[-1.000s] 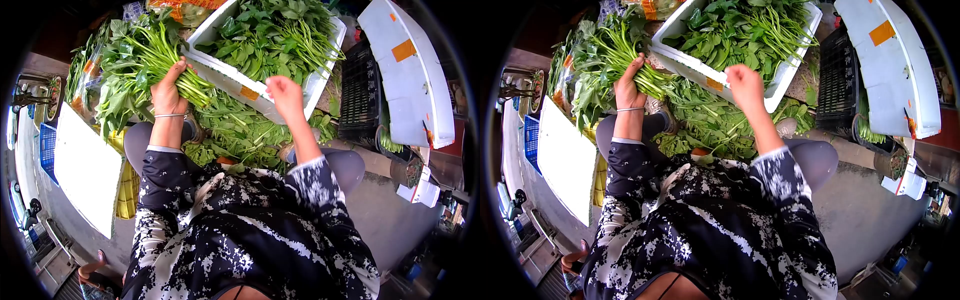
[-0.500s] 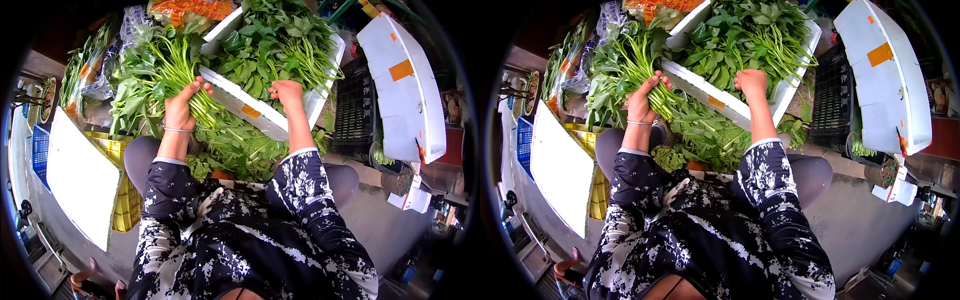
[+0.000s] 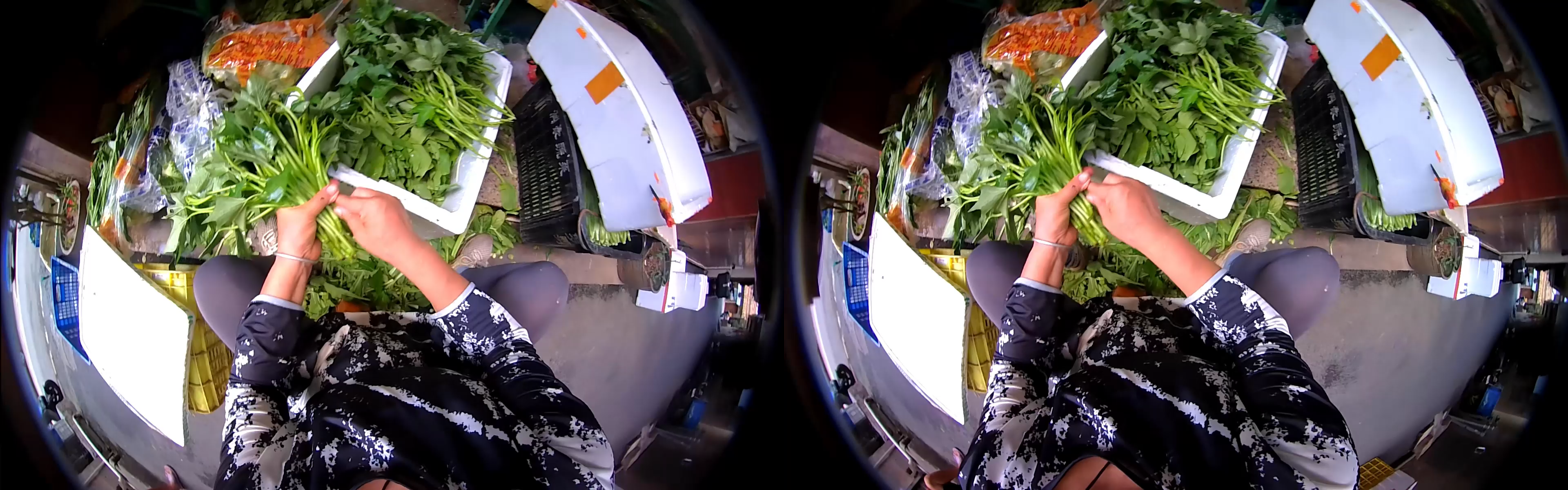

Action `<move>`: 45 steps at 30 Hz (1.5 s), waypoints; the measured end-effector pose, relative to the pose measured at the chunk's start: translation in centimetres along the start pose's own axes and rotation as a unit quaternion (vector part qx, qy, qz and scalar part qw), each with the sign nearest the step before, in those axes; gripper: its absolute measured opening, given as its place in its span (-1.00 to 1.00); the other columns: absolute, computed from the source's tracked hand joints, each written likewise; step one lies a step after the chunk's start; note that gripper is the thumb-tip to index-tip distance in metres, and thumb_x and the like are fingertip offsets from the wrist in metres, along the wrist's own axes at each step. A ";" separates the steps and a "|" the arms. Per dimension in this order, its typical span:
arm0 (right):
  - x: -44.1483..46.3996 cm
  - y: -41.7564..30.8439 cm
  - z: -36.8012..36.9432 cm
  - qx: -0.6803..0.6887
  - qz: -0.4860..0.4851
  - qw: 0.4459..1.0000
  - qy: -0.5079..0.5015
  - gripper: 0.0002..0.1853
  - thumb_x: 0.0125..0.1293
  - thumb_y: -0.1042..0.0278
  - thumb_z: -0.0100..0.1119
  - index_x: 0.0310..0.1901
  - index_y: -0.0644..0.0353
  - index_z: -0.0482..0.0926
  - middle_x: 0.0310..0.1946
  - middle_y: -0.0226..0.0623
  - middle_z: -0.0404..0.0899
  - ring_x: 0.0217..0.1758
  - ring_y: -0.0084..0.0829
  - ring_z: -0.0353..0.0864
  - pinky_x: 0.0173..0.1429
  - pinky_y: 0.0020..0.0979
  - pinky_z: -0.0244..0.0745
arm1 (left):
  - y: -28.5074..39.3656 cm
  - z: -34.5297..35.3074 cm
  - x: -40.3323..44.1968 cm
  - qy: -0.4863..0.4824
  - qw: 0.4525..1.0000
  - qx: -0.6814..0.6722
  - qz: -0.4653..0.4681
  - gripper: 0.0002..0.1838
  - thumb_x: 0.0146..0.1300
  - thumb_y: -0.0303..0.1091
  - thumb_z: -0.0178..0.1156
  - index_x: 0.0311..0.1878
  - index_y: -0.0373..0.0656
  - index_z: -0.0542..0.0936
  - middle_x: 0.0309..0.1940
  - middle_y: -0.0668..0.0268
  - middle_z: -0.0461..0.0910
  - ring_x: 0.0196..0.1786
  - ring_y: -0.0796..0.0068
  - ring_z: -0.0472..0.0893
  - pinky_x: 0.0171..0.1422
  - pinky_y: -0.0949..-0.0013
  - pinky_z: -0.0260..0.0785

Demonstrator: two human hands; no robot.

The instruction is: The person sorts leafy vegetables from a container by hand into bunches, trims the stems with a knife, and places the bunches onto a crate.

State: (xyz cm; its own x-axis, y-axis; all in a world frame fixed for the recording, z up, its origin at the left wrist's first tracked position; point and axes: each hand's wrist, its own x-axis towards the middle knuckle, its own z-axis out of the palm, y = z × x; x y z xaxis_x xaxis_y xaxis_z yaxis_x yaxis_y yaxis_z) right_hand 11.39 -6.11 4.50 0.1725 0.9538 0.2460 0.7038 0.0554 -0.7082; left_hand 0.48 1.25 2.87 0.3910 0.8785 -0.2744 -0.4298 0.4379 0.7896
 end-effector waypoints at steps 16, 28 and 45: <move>6.0 21.3 -15.3 -0.176 0.175 0.966 0.075 -0.78 0.09 0.32 0.10 -0.19 0.00 0.58 -0.24 -0.24 0.50 -0.17 -0.30 0.52 -0.04 -0.37 0.37 | 2.4 0.6 -0.8 -0.031 0.995 -0.092 -0.033 -0.85 0.06 -0.52 0.15 -0.29 -0.34 0.47 -0.50 0.25 0.48 -0.45 0.41 0.51 -0.32 0.36 0.47; 0.5 11.4 -15.7 0.572 0.185 0.787 0.141 -0.71 0.26 0.32 -0.05 -0.01 0.18 0.40 -0.23 -0.35 0.55 -0.36 -0.65 0.45 -0.42 -0.67 0.26 | 1.6 2.3 -1.4 -0.057 0.992 -0.102 -0.051 -0.81 0.11 -0.44 0.12 -0.22 -0.33 0.49 -0.43 0.25 0.50 -0.35 0.44 0.51 -0.16 0.34 0.44; -0.3 12.7 -9.8 -0.169 0.196 0.956 0.140 -0.83 0.00 0.50 0.05 -0.34 0.15 0.58 -0.37 -0.26 0.55 -0.33 -0.21 0.54 -0.21 -0.32 0.44 | 0.9 2.4 -2.2 -0.053 0.988 -0.121 -0.074 -0.83 0.09 -0.44 0.15 -0.27 -0.33 0.49 -0.45 0.18 0.52 -0.37 0.33 0.53 -0.25 0.37 0.44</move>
State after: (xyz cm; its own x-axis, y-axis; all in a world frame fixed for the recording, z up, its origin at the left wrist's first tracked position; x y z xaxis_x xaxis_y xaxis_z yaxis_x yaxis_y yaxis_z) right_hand 27.05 -8.55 1.93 0.6130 0.7624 0.2074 0.7219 -0.4338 -0.5392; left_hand 1.16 -0.77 5.54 0.5428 0.7815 -0.3077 -0.5380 0.6048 0.5871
